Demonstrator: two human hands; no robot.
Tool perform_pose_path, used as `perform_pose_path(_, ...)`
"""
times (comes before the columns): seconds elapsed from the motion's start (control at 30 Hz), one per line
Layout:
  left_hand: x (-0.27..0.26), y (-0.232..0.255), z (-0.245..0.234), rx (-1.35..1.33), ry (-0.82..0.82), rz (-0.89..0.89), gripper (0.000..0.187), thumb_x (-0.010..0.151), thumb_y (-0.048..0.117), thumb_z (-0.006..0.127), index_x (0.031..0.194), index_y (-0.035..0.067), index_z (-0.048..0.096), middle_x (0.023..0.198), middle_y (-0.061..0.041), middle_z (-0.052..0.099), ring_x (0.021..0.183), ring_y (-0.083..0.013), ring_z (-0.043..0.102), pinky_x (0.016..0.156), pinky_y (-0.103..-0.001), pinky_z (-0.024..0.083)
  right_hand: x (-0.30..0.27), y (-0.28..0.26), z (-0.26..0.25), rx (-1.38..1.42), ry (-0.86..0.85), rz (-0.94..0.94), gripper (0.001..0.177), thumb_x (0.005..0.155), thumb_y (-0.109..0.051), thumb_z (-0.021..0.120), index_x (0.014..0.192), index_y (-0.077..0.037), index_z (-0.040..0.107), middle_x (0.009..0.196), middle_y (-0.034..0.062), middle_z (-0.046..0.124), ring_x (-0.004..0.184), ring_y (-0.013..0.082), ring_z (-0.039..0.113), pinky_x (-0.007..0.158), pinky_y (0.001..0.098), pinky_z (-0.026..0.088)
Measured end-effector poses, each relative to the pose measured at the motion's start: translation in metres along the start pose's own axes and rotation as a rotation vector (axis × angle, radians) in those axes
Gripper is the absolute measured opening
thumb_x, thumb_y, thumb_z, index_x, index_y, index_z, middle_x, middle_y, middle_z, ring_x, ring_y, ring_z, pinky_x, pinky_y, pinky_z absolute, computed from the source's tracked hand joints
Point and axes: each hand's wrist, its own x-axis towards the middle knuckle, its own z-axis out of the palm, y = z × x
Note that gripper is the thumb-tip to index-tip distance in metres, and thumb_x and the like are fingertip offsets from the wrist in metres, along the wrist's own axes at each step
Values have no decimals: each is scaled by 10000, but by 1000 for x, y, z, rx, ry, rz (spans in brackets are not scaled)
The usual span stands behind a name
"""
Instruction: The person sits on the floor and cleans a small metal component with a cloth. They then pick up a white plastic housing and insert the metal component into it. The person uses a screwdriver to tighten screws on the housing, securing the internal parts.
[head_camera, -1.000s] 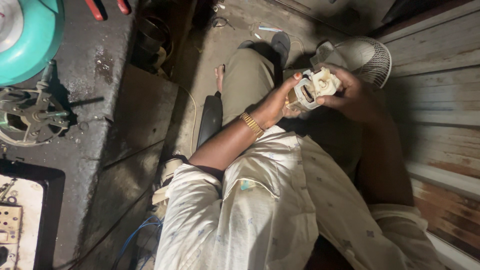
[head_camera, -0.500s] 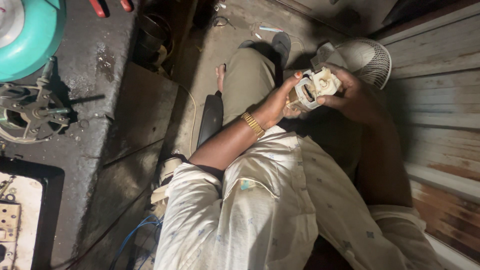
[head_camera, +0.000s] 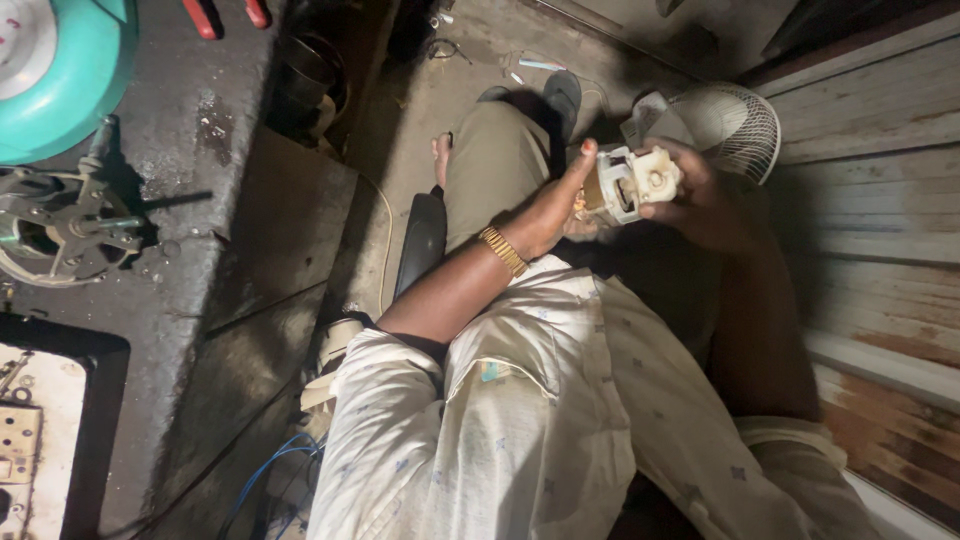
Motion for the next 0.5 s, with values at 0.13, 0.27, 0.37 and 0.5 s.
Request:
perform_pose_path(0.13, -12, 5, 1, 241, -30, 68, 861, 852, 777, 499, 1435, 143, 508, 1197, -9, 677, 1027, -88, 631, 789, -300, 537, -7, 11, -1, -82, -27, -161, 775, 890, -187, 806, 1541, -75, 402, 1454, 69, 556, 1322, 205, 539, 1099, 366, 476)
perform_pose_path(0.27, -11, 4, 9, 304, -88, 136, 886, 805, 484, 788, 1454, 55, 363, 1221, -70, 629, 1059, -131, 632, 835, -367, 561, -21, -7, -8, -653, 129, -200, 734, 831, -307, 837, 1460, -80, 534, 1250, 107, 705, 1132, 231, 684, 978, 372, 536)
perform_pose_path(0.37, -7, -4, 12, 423, -81, 261, 948, 750, 276, 894, 1466, 24, 328, 1248, -86, 585, 1114, -160, 578, 920, -374, 515, -24, -13, -11, -599, 171, -246, 709, 844, -349, 824, 1447, -78, 569, 1236, 112, 715, 1128, 233, 712, 963, 353, 562)
perform_pose_path(0.5, 1, -18, 10, 504, -78, 435, 967, 704, 129, 942, 1445, -13, 338, 1321, -99, 549, 1255, -177, 523, 1103, -323, 444, -30, -10, -12, -402, 150, -234, 715, 854, -332, 816, 1468, -70, 559, 1242, 113, 714, 1128, 244, 712, 973, 348, 557)
